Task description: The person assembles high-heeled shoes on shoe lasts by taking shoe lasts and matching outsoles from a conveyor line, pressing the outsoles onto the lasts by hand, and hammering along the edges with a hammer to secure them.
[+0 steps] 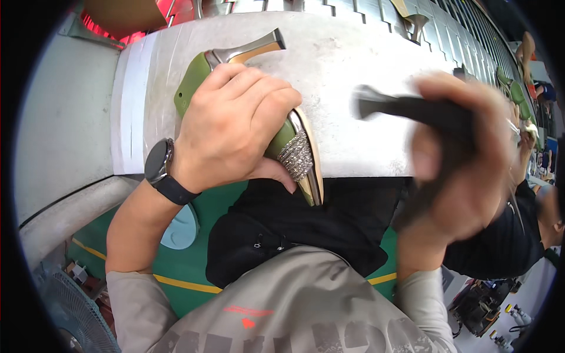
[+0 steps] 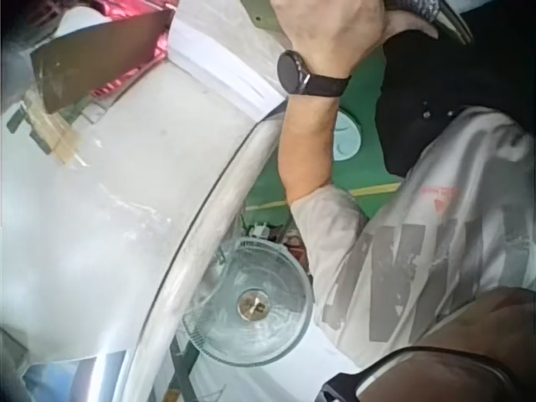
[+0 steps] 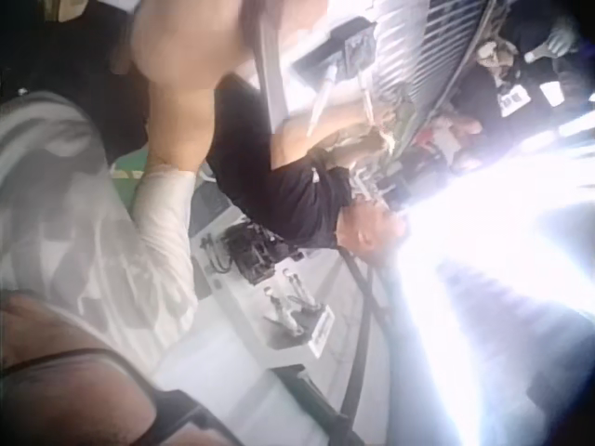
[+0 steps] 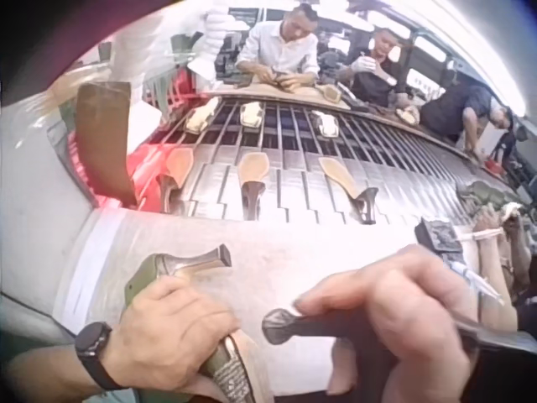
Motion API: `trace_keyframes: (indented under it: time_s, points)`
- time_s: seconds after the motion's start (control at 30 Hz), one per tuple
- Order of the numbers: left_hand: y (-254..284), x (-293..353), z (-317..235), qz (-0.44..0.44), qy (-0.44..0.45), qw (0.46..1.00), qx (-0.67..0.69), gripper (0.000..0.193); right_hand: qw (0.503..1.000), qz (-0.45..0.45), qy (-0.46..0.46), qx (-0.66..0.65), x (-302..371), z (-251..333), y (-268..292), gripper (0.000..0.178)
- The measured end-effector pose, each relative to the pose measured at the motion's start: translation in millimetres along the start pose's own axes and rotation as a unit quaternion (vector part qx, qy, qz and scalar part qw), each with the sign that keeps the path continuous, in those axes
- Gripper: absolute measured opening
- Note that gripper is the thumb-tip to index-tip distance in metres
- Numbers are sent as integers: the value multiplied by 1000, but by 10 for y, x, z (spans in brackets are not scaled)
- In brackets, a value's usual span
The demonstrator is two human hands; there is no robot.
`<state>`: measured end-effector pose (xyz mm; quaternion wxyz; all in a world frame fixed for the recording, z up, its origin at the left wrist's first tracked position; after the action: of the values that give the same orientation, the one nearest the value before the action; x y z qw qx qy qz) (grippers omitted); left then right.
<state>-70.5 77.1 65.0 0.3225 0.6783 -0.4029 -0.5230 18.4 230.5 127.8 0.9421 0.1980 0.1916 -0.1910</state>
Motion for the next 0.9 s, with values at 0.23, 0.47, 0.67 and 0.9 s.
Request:
trace_keyframes:
  time_s: [0.23, 0.47, 0.67, 0.9]
  points:
    - [-34, -98, -25, -5, -5, 1000, 1, 90, 953, -55, -222, -198, 224, -468, -319, 32]
    - [-10, -149, -104, -15, -5, 1000, 0, 88, 943, -54, -39, -326, 368, 38, 222, 44]
    - [-5, -71, 0, -11, 9, 1000, -8, 89, 963, -63, -227, -128, 282, -429, -222, 29]
    - [-24, -112, -68, -17, -8, 1000, -12, 90, 952, -29, -248, -178, 551, -279, -364, 26]
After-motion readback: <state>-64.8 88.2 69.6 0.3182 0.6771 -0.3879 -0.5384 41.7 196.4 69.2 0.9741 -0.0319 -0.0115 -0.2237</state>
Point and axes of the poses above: each hand's wrist, its own x-axis away from the middle knuckle, its own y-axis out of the back of the hand, z = x × y, the point moved 10 cm from there along -x, towards the middle knuckle
